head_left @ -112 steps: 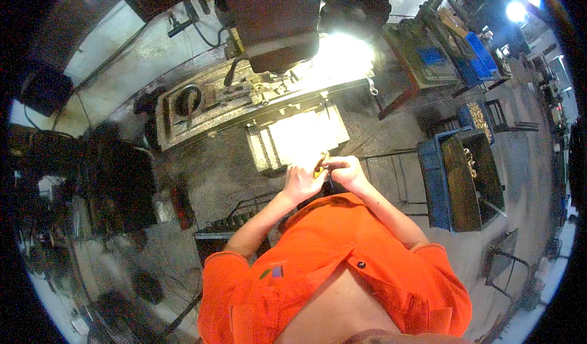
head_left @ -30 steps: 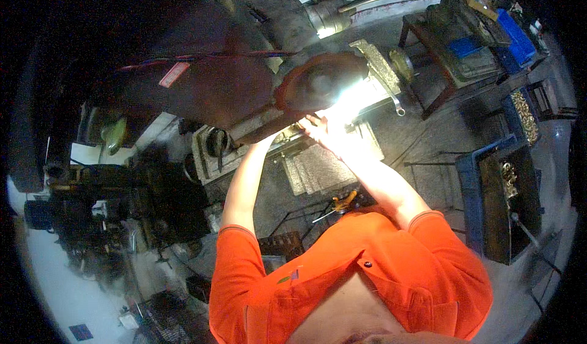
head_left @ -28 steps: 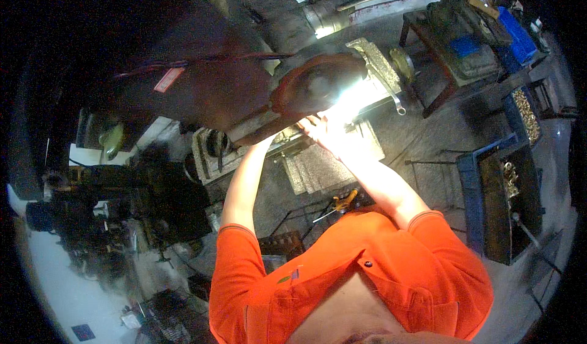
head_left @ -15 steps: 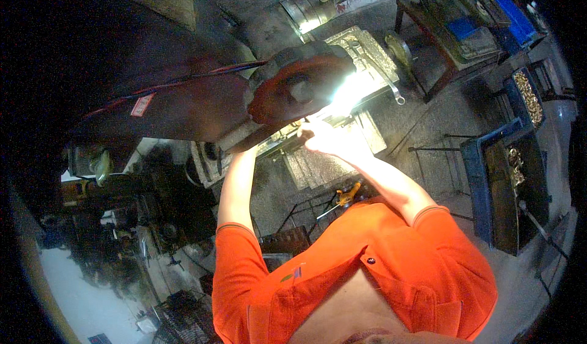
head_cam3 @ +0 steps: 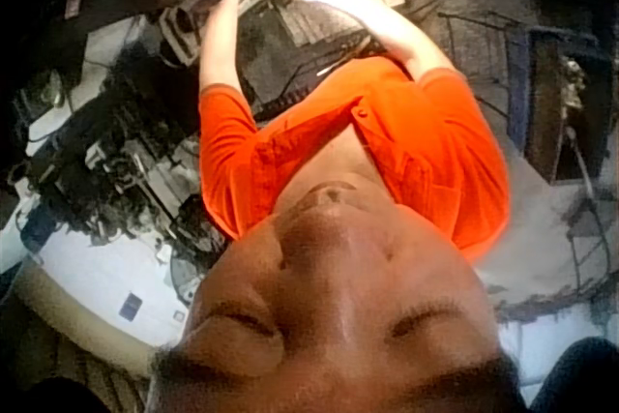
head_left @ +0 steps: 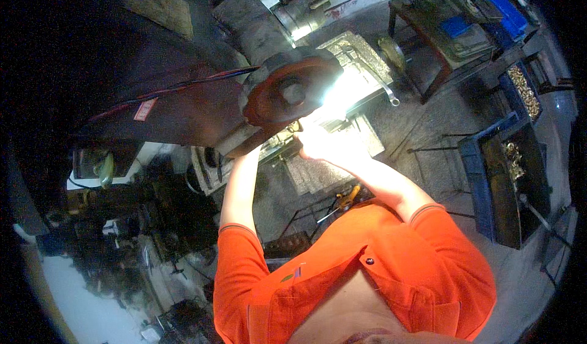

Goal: The person operates a milling machine, repeatedly loading small metal parts into the machine, activating the cutting cycle, and removing the finished parts. The person also uses a dial caliper to measure a finished part.

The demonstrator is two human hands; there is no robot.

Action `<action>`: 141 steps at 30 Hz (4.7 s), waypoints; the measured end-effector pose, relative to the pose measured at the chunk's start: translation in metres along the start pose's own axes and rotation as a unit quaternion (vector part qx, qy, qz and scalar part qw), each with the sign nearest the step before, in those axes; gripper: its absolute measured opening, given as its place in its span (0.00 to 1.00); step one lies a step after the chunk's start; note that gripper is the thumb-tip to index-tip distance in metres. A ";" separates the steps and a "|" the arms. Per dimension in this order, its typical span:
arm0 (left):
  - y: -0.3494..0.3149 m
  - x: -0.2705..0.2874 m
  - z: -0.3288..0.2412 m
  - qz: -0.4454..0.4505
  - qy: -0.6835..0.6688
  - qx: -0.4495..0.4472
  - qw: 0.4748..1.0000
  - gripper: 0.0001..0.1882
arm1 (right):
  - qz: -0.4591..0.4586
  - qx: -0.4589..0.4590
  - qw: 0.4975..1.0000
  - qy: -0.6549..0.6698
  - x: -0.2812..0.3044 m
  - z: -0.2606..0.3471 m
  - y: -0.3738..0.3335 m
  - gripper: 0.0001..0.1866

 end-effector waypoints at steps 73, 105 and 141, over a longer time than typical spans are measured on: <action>-0.071 -0.103 -0.064 -0.261 -0.185 0.081 0.944 0.23 | 0.148 0.095 0.853 -0.491 0.207 -0.012 0.047 0.11; -0.077 -0.093 -0.066 -0.283 -0.203 0.142 0.926 0.22 | 0.119 0.191 0.717 -0.660 0.139 0.045 -0.006 0.20; -0.256 0.329 -0.065 -0.592 0.107 -0.265 0.754 0.18 | -0.024 -0.216 0.890 -0.400 0.170 -0.079 -0.032 0.14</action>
Point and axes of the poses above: each hand's wrist, its own y-axis towards the middle knuckle, its own x-axis out of the back of the hand, z = x × y, the point moved 5 cm from there along y, towards the middle knuckle, and after that the axes turned 1 degree about z, right-handed, at the moved point
